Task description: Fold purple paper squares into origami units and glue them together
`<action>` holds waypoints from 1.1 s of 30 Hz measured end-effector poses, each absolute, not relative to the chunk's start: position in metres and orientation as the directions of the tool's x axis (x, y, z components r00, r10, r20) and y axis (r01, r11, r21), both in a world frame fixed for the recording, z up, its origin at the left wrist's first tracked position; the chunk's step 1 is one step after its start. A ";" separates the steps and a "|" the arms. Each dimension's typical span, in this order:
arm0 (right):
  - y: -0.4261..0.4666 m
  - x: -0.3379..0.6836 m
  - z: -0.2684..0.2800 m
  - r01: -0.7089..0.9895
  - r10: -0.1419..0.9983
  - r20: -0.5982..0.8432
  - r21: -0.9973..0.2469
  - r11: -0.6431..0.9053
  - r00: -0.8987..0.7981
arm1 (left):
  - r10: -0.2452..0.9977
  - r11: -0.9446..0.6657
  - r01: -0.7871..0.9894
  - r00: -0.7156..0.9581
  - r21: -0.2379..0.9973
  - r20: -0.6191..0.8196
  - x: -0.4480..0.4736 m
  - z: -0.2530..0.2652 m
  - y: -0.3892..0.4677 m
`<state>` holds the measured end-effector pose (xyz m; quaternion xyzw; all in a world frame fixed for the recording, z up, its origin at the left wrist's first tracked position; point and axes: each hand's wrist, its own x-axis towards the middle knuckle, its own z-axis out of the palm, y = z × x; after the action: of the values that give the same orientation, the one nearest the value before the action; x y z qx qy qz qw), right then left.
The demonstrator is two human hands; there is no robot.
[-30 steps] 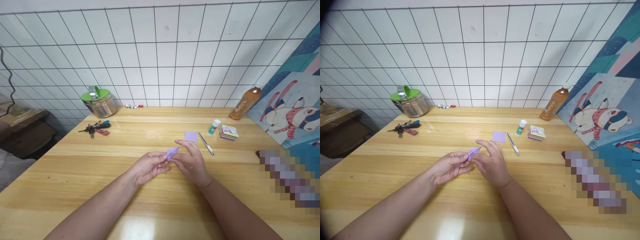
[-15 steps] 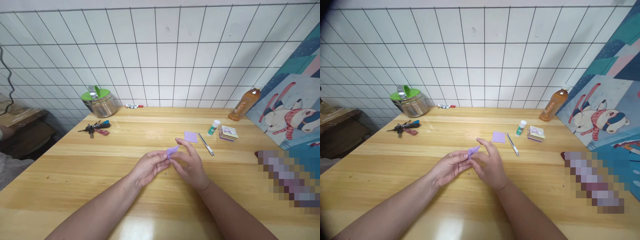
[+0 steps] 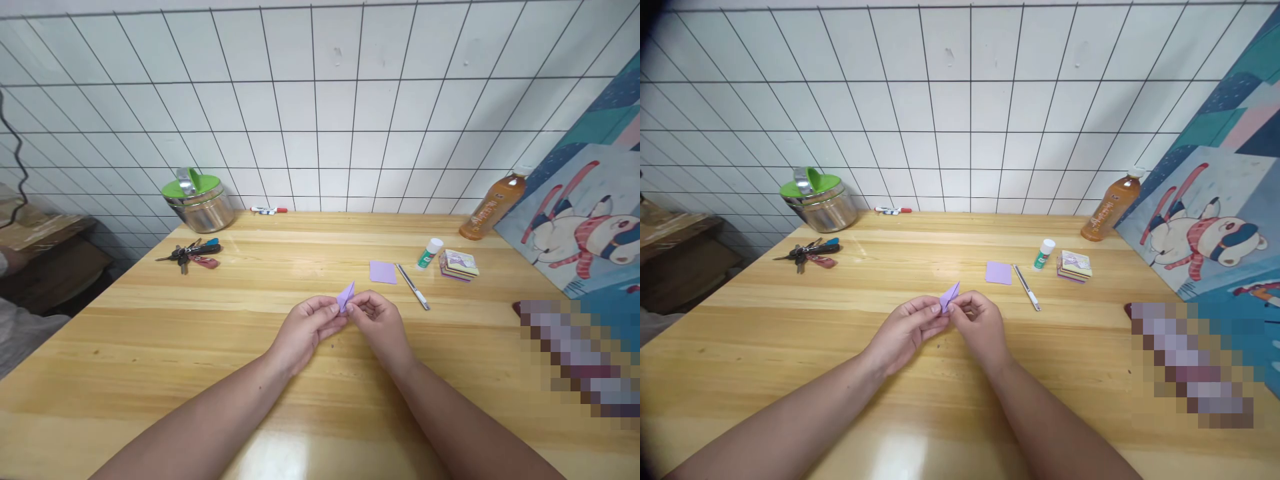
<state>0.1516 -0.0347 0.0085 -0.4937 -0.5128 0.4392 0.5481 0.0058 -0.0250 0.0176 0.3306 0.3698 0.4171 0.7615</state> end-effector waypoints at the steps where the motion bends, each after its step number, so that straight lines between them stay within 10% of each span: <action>1: -0.035 0.152 0.008 0.020 0.988 0.129 -0.992 0.127 0.085 | 0.867 0.435 -0.336 0.405 0.836 -0.289 0.005 0.018 -0.025; 9: -0.035 0.151 0.007 -0.066 0.990 0.114 -0.991 0.120 0.086 | 0.890 0.019 0.072 0.453 0.997 -0.050 0.004 0.019 -0.022; 26: -0.036 0.152 0.007 -0.049 0.979 0.180 -0.981 0.186 0.098 | 0.855 0.286 -0.150 0.485 0.947 -0.181 0.002 0.011 -0.018; 33: -0.037 0.149 0.007 -0.077 0.980 0.184 -0.979 0.190 0.077 | 0.902 0.157 -0.081 0.418 0.984 -0.110 0.007 0.013 -0.020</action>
<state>0.1491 -0.0370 0.0073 -0.4461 -0.5058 0.4537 0.5825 0.0073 -0.0200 0.0130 0.5297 0.3875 0.3752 0.6546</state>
